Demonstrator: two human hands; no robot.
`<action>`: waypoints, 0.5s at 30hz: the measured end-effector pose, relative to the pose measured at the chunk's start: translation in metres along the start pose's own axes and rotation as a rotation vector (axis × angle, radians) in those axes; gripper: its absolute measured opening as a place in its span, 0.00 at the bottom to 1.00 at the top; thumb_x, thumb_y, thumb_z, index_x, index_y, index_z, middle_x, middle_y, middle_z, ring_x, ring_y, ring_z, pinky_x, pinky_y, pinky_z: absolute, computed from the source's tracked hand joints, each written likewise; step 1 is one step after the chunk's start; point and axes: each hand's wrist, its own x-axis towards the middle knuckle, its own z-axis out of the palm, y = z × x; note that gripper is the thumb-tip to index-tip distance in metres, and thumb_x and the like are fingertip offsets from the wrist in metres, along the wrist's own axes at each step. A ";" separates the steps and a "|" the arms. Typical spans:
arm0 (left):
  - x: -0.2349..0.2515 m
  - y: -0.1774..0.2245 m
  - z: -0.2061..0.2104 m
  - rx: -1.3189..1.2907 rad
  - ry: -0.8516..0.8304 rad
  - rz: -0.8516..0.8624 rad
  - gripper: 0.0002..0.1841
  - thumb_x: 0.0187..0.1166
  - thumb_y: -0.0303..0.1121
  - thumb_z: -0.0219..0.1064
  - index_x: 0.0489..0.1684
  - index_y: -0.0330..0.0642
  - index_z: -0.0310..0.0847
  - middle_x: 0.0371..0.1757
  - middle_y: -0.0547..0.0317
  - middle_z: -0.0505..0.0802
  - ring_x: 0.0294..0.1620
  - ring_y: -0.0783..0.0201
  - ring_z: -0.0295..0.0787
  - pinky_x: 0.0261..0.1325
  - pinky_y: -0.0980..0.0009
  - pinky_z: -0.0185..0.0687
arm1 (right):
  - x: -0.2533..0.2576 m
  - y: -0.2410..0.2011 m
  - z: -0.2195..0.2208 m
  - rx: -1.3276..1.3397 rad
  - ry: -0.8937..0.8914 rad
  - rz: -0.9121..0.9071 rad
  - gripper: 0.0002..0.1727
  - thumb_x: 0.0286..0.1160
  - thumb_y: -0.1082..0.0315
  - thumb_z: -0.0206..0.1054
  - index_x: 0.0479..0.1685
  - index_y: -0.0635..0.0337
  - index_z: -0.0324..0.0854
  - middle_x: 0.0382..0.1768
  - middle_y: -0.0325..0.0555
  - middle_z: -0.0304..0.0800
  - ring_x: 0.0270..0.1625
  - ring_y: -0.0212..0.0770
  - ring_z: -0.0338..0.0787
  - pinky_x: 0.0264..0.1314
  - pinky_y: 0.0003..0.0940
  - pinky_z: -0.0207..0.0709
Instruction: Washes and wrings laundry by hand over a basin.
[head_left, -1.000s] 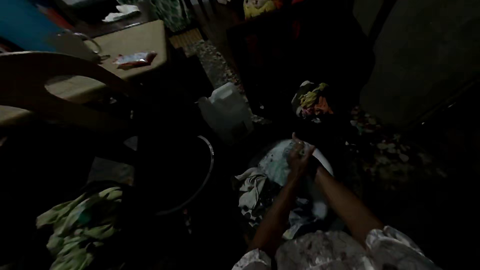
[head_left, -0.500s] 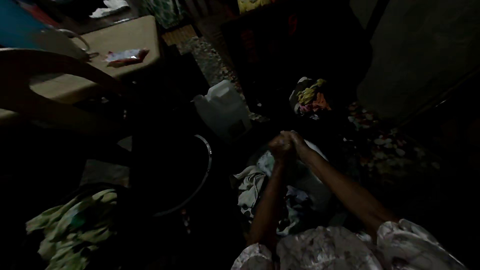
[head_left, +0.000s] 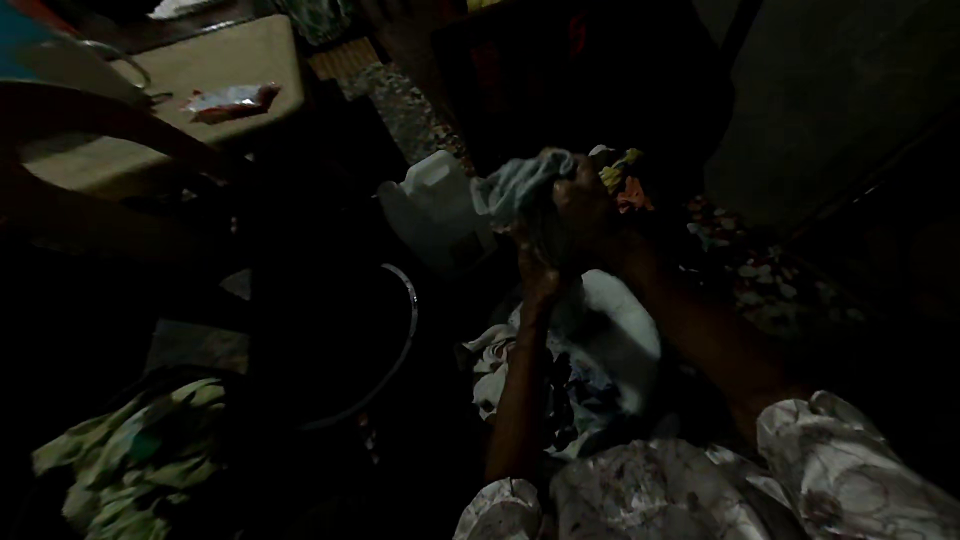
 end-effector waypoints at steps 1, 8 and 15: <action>-0.003 -0.017 0.014 0.088 0.033 -0.008 0.66 0.47 0.42 0.88 0.93 0.34 0.44 0.83 0.36 0.73 0.76 0.50 0.76 0.73 0.52 0.76 | 0.001 -0.013 -0.003 -0.050 0.030 -0.086 0.19 0.77 0.76 0.57 0.64 0.77 0.72 0.50 0.48 0.86 0.49 0.21 0.85 0.54 0.18 0.80; -0.005 -0.039 0.018 -0.068 -0.032 -0.399 0.28 0.80 0.16 0.60 0.82 0.21 0.60 0.72 0.30 0.80 0.71 0.53 0.79 0.74 0.63 0.74 | 0.015 -0.012 -0.064 -0.228 0.028 0.201 0.20 0.85 0.71 0.59 0.71 0.72 0.69 0.56 0.51 0.84 0.55 0.30 0.86 0.62 0.28 0.82; 0.028 -0.001 -0.012 0.178 -0.542 -0.085 0.51 0.55 0.11 0.76 0.86 0.45 0.54 0.66 0.37 0.85 0.55 0.42 0.89 0.51 0.44 0.87 | -0.053 0.141 -0.111 -0.647 -0.474 0.805 0.40 0.70 0.79 0.71 0.85 0.66 0.60 0.74 0.71 0.75 0.74 0.65 0.78 0.73 0.61 0.72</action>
